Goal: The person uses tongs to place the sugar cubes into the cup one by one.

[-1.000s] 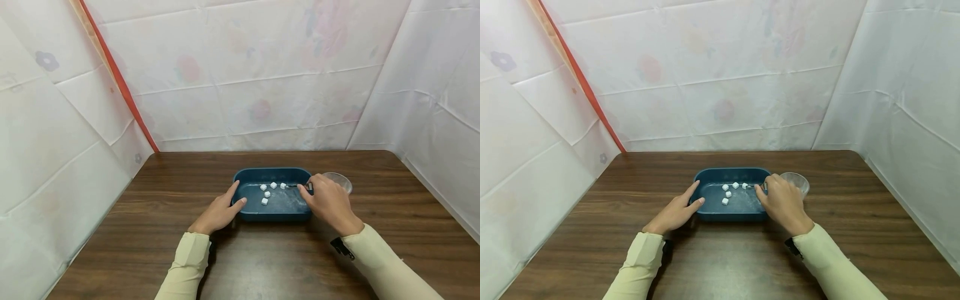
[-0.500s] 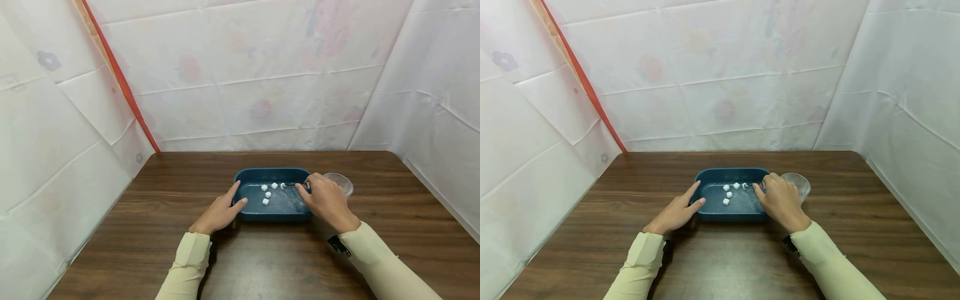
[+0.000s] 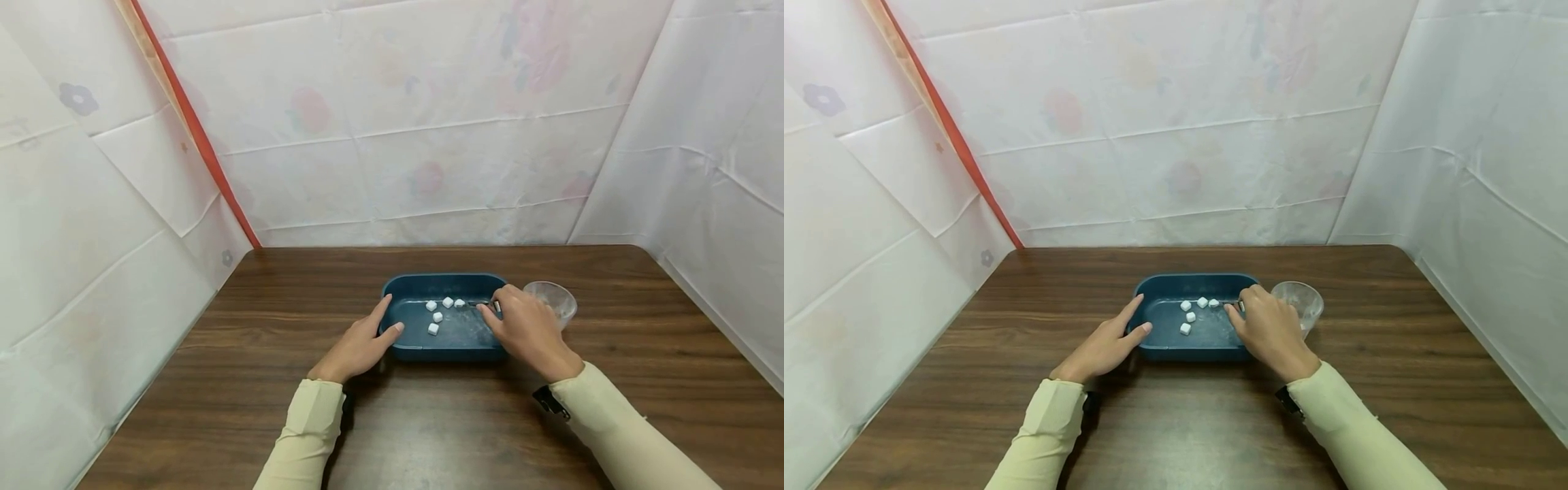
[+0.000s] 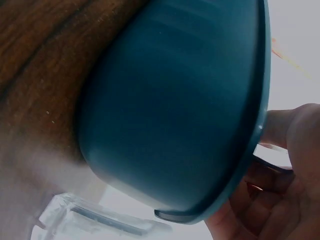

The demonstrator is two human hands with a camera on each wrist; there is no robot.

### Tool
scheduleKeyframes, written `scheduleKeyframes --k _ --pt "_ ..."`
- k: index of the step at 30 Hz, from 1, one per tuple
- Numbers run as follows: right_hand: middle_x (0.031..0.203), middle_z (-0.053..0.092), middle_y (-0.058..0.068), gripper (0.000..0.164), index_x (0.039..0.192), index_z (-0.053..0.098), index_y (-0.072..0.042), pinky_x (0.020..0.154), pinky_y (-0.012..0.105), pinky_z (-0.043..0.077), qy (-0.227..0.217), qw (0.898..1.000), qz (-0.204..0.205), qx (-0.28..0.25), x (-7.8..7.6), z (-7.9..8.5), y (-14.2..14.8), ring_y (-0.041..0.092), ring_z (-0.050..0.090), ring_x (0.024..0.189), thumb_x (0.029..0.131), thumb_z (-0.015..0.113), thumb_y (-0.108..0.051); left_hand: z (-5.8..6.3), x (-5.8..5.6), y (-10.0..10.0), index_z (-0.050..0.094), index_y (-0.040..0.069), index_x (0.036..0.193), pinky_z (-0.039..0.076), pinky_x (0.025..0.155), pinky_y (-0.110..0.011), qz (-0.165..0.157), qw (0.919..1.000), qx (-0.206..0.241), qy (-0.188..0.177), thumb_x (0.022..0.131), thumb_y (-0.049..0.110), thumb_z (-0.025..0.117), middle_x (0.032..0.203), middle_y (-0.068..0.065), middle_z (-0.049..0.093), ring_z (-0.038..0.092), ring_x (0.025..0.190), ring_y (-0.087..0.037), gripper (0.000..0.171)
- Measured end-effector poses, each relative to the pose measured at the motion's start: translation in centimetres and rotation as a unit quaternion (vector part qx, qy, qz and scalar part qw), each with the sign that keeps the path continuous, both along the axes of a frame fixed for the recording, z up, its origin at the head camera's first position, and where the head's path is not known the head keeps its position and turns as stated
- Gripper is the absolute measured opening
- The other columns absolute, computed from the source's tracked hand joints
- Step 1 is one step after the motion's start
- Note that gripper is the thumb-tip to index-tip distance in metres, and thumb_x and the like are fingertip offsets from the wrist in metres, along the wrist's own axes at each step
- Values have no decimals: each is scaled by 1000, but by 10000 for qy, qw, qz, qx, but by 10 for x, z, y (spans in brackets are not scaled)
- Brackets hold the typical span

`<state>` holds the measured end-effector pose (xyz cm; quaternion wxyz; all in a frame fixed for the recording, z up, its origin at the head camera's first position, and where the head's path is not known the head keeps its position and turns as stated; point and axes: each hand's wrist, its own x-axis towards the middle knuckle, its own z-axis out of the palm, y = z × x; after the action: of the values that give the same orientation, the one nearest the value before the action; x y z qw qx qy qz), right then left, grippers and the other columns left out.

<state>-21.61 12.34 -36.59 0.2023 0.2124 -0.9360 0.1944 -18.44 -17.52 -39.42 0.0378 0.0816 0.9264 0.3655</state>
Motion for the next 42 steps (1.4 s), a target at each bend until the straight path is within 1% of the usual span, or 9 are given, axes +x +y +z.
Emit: scheduleKeyframes --k 12,22,25,30,33,38,42 --pt "87 63 8 22 89 68 -4 46 32 44 82 9999 89 -9 0 -3 1 16 51 55 93 74 -25 2 0 0 18 27 163 32 112 -55 -10 10000 -7 -31 101 57 49 161 -4 30 35 144 -28 75" --pt "82 60 4 21 85 67 -8 43 29 36 190 9997 166 5 0 -6 0 13 43 52 93 74 -26 2 -1 0 18 26 163 33 112 -55 -23 10000 17 -34 102 55 49 161 -4 31 36 143 -29 74" --pt "80 59 3 21 82 63 -10 42 29 34 281 9994 216 22 0 -7 1 12 42 51 93 74 -25 2 -1 0 18 25 163 33 112 -55 -49 10000 13 -4 102 54 49 161 -4 31 37 143 -28 74" --pt "80 58 1 21 81 60 -11 42 28 33 485 9982 360 28 0 -9 2 11 41 50 93 73 -23 3 -1 0 18 25 163 33 113 -53 -65 10000 0 13 103 53 49 161 -4 30 36 143 -27 73" --pt "74 54 0 22 80 59 -11 41 27 32 535 9977 408 41 0 -10 2 10 39 49 93 73 -22 3 -1 0 18 25 163 33 113 -54 -54 10000 -18 9 102 53 49 161 -4 31 36 143 -27 73" --pt "62 40 -4 29 75 52 -13 41 28 30 457 9982 394 52 0 -10 2 11 36 46 95 70 -23 3 0 0 18 26 163 33 113 -54 -56 10000 -24 -17 102 54 49 161 -3 30 36 143 -28 73" --pt "61 39 -4 30 75 51 -13 40 28 29 430 9983 393 28 1 -10 3 11 35 46 96 69 -23 3 0 0 18 26 163 33 113 -54 -55 10000 -21 -19 102 54 49 161 -3 30 36 144 -27 73"
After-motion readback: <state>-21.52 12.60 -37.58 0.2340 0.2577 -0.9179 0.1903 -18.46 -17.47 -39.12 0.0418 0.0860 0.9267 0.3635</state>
